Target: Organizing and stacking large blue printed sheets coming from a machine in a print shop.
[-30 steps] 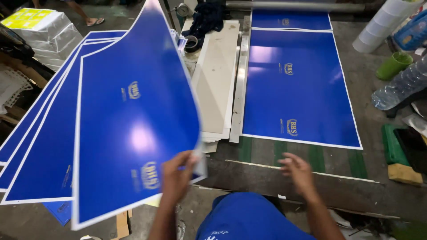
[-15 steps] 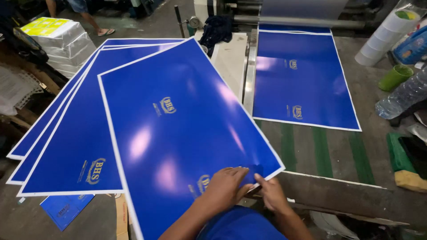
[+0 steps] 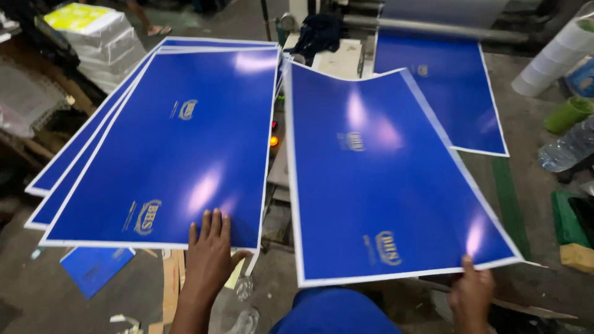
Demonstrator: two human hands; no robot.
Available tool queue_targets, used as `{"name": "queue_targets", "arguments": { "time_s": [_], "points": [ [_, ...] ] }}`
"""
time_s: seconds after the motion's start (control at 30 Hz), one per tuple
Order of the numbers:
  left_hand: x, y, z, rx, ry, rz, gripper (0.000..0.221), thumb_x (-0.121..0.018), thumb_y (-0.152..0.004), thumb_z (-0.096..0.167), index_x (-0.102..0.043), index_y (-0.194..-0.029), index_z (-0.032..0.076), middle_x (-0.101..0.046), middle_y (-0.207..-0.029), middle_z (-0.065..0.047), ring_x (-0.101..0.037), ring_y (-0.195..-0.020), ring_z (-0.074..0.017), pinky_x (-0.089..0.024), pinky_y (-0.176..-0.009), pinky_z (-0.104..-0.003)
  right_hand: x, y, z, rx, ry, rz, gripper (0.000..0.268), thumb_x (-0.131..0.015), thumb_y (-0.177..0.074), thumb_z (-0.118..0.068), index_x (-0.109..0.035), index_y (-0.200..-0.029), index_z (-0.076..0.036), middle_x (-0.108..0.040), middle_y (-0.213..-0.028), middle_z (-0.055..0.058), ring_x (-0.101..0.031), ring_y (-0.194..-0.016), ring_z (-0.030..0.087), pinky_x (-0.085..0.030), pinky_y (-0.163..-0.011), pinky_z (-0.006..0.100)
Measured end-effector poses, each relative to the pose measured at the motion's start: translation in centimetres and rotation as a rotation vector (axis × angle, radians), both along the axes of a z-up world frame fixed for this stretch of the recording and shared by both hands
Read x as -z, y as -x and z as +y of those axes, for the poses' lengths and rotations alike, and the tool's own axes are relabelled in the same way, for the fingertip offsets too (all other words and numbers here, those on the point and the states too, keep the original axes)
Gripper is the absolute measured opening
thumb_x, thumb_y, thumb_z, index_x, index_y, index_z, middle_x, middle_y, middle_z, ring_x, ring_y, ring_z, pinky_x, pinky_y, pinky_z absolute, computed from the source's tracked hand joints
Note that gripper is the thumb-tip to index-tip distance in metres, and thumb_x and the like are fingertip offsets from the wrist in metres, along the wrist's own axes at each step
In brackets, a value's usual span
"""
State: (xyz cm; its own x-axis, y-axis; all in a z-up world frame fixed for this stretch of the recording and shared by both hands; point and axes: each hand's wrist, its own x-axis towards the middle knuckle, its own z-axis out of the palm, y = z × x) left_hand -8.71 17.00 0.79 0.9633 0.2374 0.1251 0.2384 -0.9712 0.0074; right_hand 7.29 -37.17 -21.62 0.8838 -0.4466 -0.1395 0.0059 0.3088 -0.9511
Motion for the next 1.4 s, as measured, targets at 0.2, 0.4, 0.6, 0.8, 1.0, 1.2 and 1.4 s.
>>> {"name": "queue_targets", "arguments": {
  "time_s": [0.2, 0.4, 0.6, 0.8, 1.0, 1.2, 1.4],
  "points": [
    [1.3, 0.4, 0.9, 0.138, -0.023, 0.099, 0.07, -0.069, -0.084, 0.046, -0.054, -0.137, 0.002, -0.049, -0.15, -0.02, -0.041, -0.142, -0.0364, -0.032, -0.112, -0.053, -2.7, 2.0, -7.3, 0.129, 0.247, -0.082, 0.03, -0.059, -0.111, -0.003, -0.061, -0.14, -0.001, -0.066, -0.118, 0.012, -0.062, -0.093, 0.019, -0.05, -0.073, 0.033],
    [0.6, 0.6, 1.5, 0.318, 0.057, -0.337, 0.021, -0.064, -0.094, 0.016, -0.069, -0.112, 0.006, -0.075, -0.113, -0.015, -0.073, -0.097, -0.0311, -0.057, -0.082, -0.042, -5.0, 6.5, -9.1, 0.235, 0.425, -0.106, 0.032, -0.05, -0.109, 0.006, -0.057, -0.14, 0.009, -0.067, -0.129, 0.02, -0.071, -0.113, 0.024, -0.06, -0.096, 0.038],
    [-3.0, -0.5, 2.1, 0.099, 0.068, -0.475, 0.009, -0.073, -0.096, 0.02, -0.077, -0.097, 0.012, -0.075, -0.08, -0.013, -0.071, -0.067, -0.0298, -0.054, -0.062, -0.041, 0.8, 5.4, -14.8, 0.209, 0.421, -0.164, 0.032, -0.054, -0.109, 0.007, -0.057, -0.141, 0.008, -0.066, -0.135, 0.019, -0.067, -0.118, 0.024, -0.057, -0.1, 0.037],
    [-5.6, -0.5, 3.4, 0.071, 0.225, -0.702, 0.013, -0.083, -0.094, 0.017, -0.078, -0.099, 0.006, -0.073, -0.087, -0.014, -0.069, -0.073, -0.0248, -0.051, -0.065, -0.036, -0.8, 6.0, -12.1, 0.206, 0.407, 0.045, 0.032, -0.058, -0.112, -0.002, -0.058, -0.142, 0.006, -0.065, -0.126, 0.017, -0.065, -0.105, 0.024, -0.055, -0.085, 0.037],
    [-6.0, -0.3, 3.3, -0.127, 0.461, -0.758, 0.017, -0.082, -0.105, 0.014, -0.075, -0.1, 0.0, -0.068, -0.073, -0.014, -0.061, -0.062, -0.0234, -0.044, -0.058, -0.033, -1.4, 4.3, -10.3, 0.196, 0.332, 0.063, 0.029, -0.057, -0.11, -0.003, -0.058, -0.138, 0.004, -0.065, -0.123, 0.015, -0.067, -0.101, 0.023, -0.061, -0.081, 0.036],
    [-5.1, -1.7, 0.6, -0.135, 0.23, -0.634, 0.014, -0.075, -0.105, 0.015, -0.075, -0.108, 0.001, -0.069, -0.08, -0.019, -0.068, -0.066, -0.0288, -0.049, -0.062, -0.037, 0.0, 0.1, -11.7, 0.144, 0.299, -0.021, 0.027, -0.058, -0.11, -0.003, -0.057, -0.136, 0.004, -0.065, -0.122, 0.013, -0.066, -0.099, 0.02, -0.059, -0.08, 0.034],
    [-4.8, -2.6, -1.6, -0.251, 0.175, -0.621, 0.014, -0.071, -0.107, 0.015, -0.074, -0.115, 0.005, -0.071, -0.082, -0.018, -0.07, -0.068, -0.0308, -0.051, -0.061, -0.04, -1.4, -2.1, -11.0, 0.176, 0.407, 0.053, 0.023, -0.061, -0.112, -0.005, -0.06, -0.133, 0.006, -0.067, -0.117, 0.015, -0.067, -0.096, 0.021, -0.058, -0.079, 0.034]
  ]
}}
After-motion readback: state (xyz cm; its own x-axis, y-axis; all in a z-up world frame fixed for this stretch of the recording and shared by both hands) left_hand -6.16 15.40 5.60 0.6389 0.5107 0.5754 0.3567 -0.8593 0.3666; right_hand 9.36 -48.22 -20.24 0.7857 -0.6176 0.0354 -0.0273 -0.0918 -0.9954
